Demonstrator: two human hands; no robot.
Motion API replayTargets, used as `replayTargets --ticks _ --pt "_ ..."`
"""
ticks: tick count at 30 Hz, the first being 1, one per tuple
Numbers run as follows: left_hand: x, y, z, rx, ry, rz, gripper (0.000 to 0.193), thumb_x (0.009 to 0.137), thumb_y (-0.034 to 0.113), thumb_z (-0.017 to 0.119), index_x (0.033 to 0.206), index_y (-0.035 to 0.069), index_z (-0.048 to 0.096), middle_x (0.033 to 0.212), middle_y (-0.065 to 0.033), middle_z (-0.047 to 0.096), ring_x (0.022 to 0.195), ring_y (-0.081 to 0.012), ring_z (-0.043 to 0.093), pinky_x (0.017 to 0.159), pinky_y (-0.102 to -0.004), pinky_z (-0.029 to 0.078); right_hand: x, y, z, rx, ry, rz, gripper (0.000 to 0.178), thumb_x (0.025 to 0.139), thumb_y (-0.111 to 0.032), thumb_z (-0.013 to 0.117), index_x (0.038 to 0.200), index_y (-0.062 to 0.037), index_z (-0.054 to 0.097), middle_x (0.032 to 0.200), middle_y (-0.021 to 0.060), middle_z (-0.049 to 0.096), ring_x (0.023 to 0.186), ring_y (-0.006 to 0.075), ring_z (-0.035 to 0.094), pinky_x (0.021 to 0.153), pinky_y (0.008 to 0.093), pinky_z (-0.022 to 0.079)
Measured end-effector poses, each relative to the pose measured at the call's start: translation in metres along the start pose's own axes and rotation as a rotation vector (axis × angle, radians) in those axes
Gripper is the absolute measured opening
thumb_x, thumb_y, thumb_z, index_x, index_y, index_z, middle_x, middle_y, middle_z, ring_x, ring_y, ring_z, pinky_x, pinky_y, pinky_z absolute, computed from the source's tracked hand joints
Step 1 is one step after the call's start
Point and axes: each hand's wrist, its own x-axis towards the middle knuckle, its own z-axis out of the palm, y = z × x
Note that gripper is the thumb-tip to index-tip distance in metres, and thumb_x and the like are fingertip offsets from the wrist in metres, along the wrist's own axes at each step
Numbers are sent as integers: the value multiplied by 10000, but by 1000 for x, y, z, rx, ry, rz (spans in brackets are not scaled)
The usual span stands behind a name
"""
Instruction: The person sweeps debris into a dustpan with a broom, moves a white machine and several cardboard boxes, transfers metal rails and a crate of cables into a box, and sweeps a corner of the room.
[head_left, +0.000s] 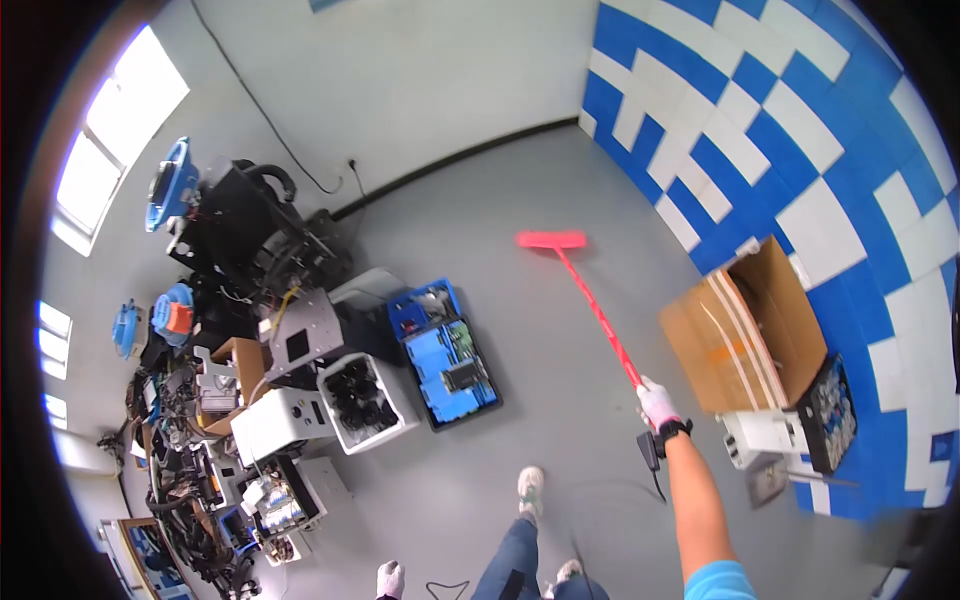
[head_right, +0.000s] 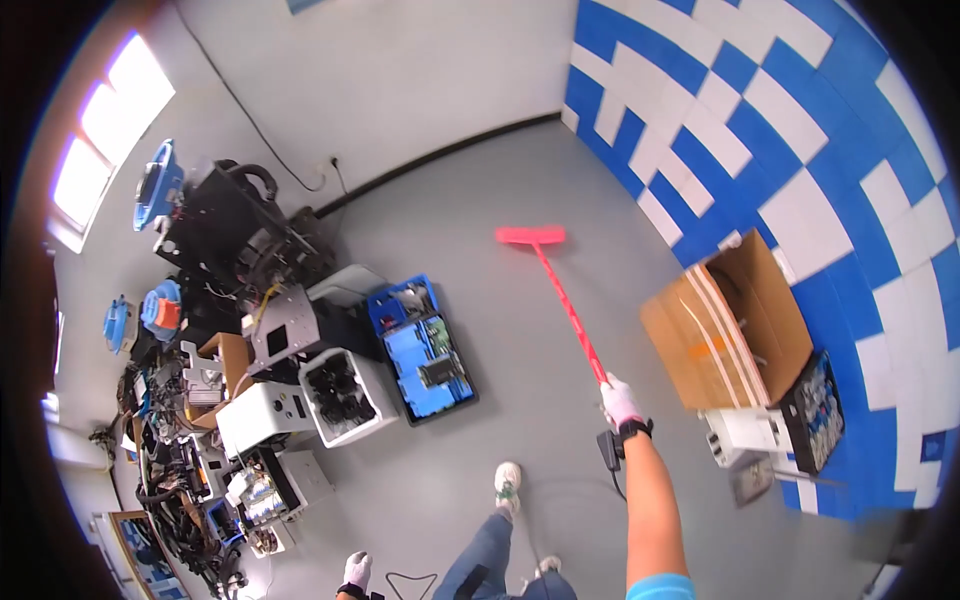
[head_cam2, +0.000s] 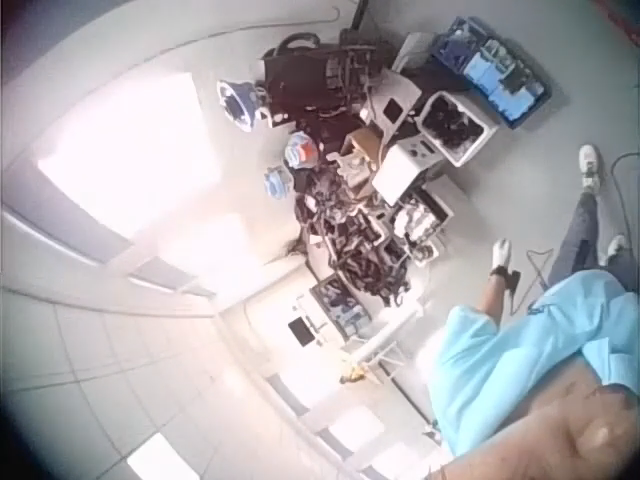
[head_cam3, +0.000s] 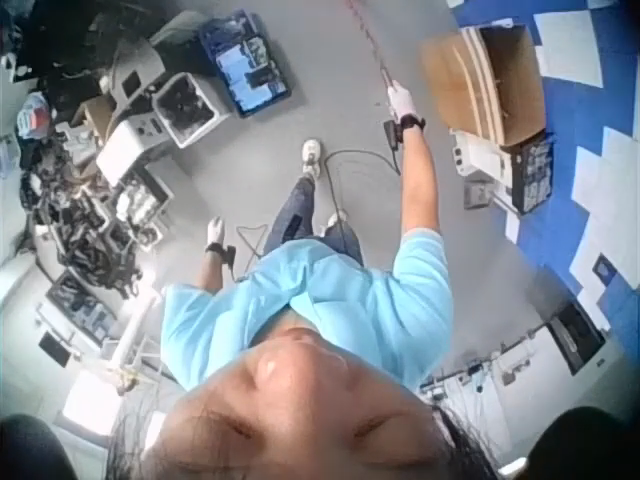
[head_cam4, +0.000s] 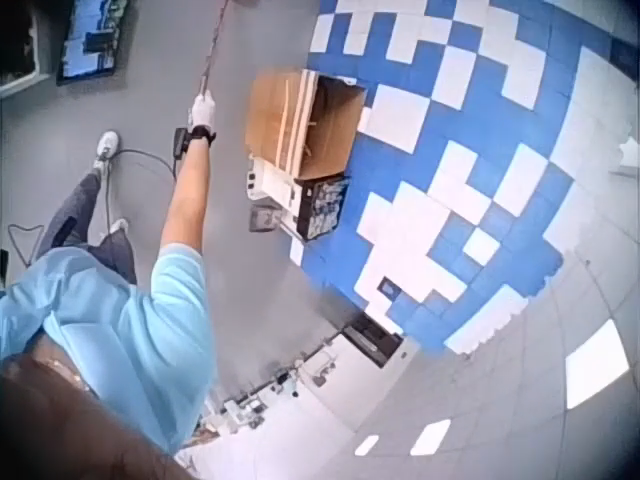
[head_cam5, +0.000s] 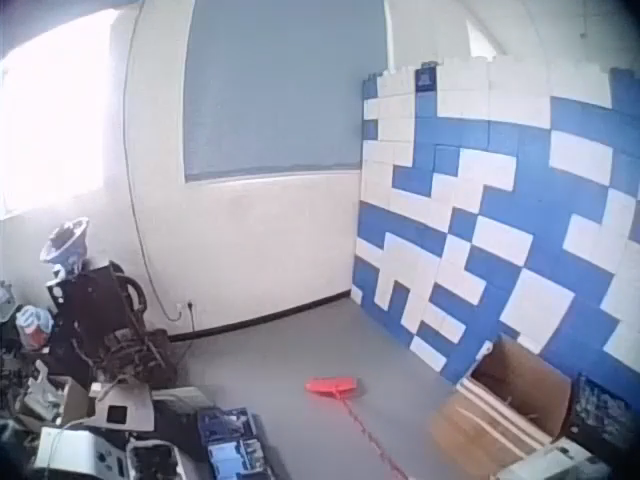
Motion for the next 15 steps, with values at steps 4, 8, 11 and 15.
replayTargets --ticks 4,8,11,15 --pt "0 -28 20 -20 -29 -2 435 778 217 531 1110 -62 492 1077 -179 558 1030 -257 515 884 -325 389 -39 112 -41 -308 30 -126 397 865 -285 439 1226 -120 446 539 16 472 397 115 419 371 272 349" --pt "15 -36 42 48 21 113 391 740 242 508 964 -72 570 989 -235 556 980 -342 511 859 -381 400 -165 223 -89 -512 47 135 382 857 -316 438 1175 -110 482 907 193 602 821 315 584 709 377 449" --pt "36 8 57 123 -80 213 392 732 253 496 954 -60 576 981 -244 547 961 -368 499 861 -396 392 -292 293 -128 -567 82 169 379 854 -330 404 1146 -98 475 1004 218 555 952 393 508 809 428 418" --pt "56 77 77 313 -187 329 383 734 259 491 943 -49 583 1005 -237 532 989 -368 473 873 -399 385 -442 406 -161 -442 87 343 384 859 -276 461 1204 -108 470 1052 148 584 1002 291 540 835 356 426"
